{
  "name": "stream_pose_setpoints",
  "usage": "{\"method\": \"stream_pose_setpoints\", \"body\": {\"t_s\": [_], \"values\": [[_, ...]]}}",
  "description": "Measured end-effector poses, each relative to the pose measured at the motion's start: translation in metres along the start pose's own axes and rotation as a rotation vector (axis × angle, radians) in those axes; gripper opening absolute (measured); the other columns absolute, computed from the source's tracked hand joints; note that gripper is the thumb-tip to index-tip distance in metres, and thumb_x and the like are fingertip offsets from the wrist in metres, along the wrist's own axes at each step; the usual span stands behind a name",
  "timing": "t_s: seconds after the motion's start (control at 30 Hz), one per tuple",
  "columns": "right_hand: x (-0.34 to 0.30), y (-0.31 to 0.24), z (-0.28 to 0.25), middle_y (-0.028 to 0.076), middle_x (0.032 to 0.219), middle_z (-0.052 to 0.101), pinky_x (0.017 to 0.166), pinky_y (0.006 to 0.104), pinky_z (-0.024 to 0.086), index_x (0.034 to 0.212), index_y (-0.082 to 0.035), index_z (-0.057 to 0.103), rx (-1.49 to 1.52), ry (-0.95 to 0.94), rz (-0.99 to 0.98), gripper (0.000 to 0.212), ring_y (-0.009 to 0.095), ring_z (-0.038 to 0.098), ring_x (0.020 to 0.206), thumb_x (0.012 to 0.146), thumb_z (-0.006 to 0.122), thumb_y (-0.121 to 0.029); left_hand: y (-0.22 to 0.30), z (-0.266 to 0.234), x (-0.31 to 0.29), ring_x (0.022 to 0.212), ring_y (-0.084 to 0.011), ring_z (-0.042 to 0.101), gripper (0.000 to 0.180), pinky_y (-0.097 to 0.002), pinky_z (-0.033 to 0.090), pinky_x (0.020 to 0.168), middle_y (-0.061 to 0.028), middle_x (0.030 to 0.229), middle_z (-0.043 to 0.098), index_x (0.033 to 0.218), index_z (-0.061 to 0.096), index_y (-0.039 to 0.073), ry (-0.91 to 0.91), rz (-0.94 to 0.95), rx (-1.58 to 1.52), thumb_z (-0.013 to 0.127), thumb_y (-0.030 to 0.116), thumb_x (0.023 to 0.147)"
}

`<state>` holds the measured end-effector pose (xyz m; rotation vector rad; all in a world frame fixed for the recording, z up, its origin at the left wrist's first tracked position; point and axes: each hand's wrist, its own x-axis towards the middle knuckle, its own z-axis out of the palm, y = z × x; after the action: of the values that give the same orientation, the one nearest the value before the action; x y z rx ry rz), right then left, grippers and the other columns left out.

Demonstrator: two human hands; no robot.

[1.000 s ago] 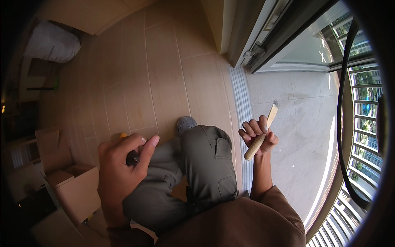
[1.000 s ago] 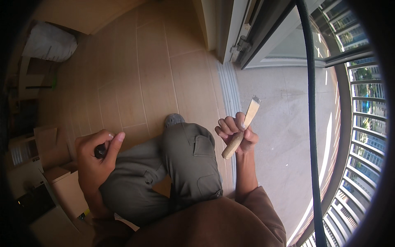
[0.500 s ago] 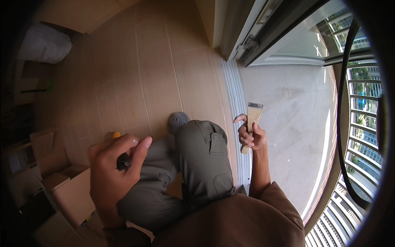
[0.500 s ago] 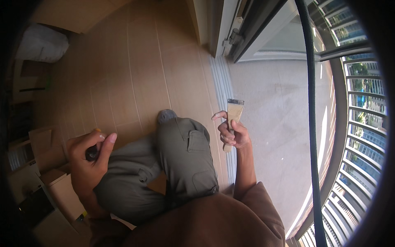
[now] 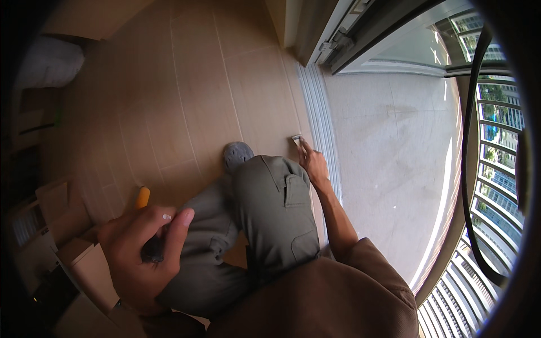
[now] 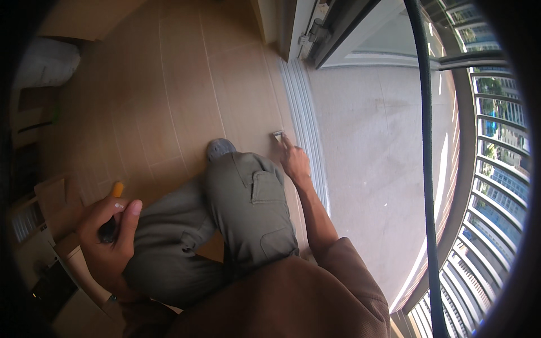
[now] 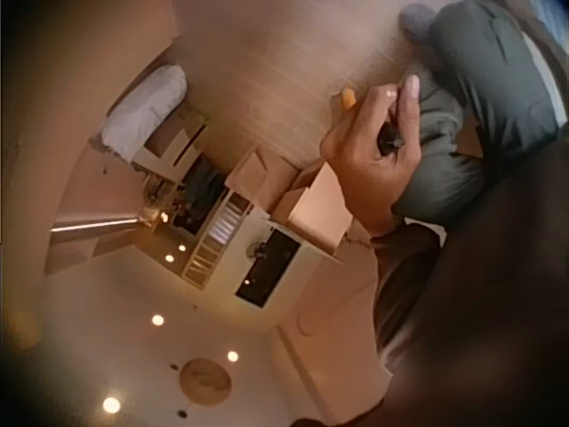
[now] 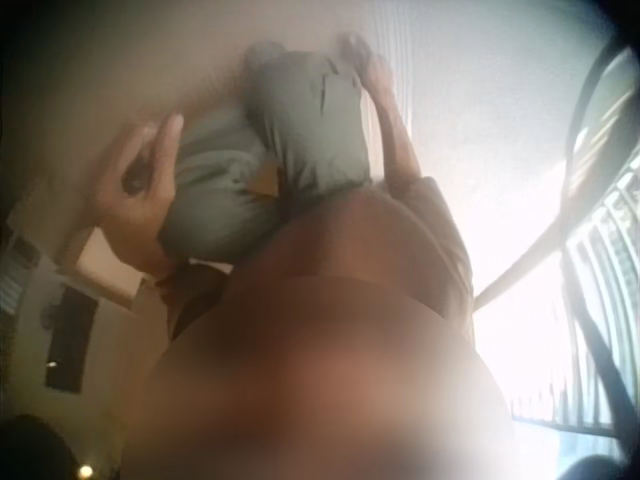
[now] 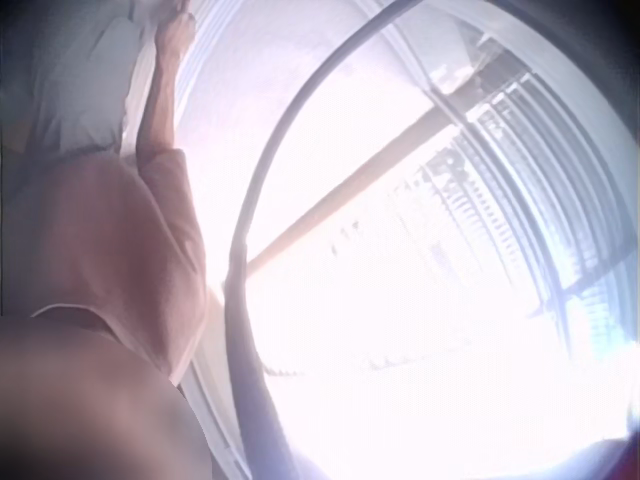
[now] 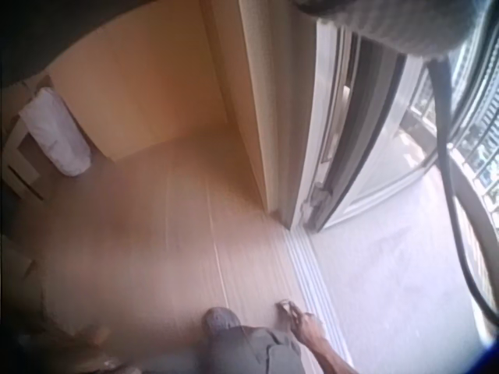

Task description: The person kneels on a tiled floor and uses a brush and a scraper to clean the grout lines and floor surface. They alternate between brushing and scraping along the seams and near the door threshold.

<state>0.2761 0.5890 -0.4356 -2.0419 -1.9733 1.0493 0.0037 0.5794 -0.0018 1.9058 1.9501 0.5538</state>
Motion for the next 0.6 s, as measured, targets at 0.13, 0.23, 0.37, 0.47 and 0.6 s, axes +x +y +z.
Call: {"method": "stream_pose_setpoints", "body": {"t_s": [0.13,0.23,0.37,0.47,0.6], "values": [[0.002,-0.003,-0.002,0.029,0.079,0.069,0.071,0.0588,0.055,0.146,-0.02,0.06,0.052,0.024,-0.02,0.045,0.049,0.07,0.076,0.106,0.055,-0.037,-0.001,0.001,-0.002,0.049,-0.0147,0.055,0.017,-0.0277,0.039,0.049,-0.0062,0.063,0.063,0.076,0.066,0.001,-0.011,-0.004,-0.015,0.081,-0.001,0.083],[0.001,-0.001,-0.001,0.028,0.079,0.07,0.069,0.0574,0.055,0.147,-0.02,0.06,0.005,0.001,-0.026,0.046,0.049,0.07,0.075,0.105,0.055,-0.039,-0.003,0.001,-0.001,0.049,-0.0144,0.055,0.017,-0.0276,0.039,0.049,-0.0063,0.063,0.064,0.076,0.066,0.0,0.005,0.011,-0.005,0.081,-0.001,0.083],[-0.003,0.005,0.002,0.026,0.078,0.07,0.066,0.0557,0.055,0.148,-0.02,0.059,-0.054,0.008,-0.055,0.046,0.048,0.07,0.072,0.106,0.055,-0.039,-0.007,0.004,0.0,0.048,-0.014,0.054,0.017,-0.0272,0.039,0.049,-0.0066,0.062,0.063,0.075,0.066,0.0,0.032,0.003,0.034,0.082,-0.001,0.082],[-0.003,0.003,0.003,0.026,0.078,0.069,0.064,0.0556,0.055,0.149,-0.02,0.058,-0.082,0.003,-0.067,0.047,0.048,0.07,0.07,0.106,0.054,-0.039,-0.009,0.007,0.001,0.048,-0.0144,0.053,0.018,-0.0272,0.038,0.049,-0.0066,0.061,0.062,0.075,0.066,0.0,0.034,-0.009,-0.021,0.082,0.0,0.082],[-0.001,-0.004,0.002,0.026,0.077,0.069,0.061,0.0559,0.054,0.151,-0.021,0.055,-0.092,0.003,-0.054,0.047,0.047,0.07,0.068,0.107,0.052,-0.039,-0.009,0.012,0.002,0.048,-0.0148,0.049,0.02,-0.028,0.037,0.05,-0.0062,0.059,0.06,0.074,0.064,0.0,0.048,-0.018,0.041,0.083,0.003,0.083]]}}
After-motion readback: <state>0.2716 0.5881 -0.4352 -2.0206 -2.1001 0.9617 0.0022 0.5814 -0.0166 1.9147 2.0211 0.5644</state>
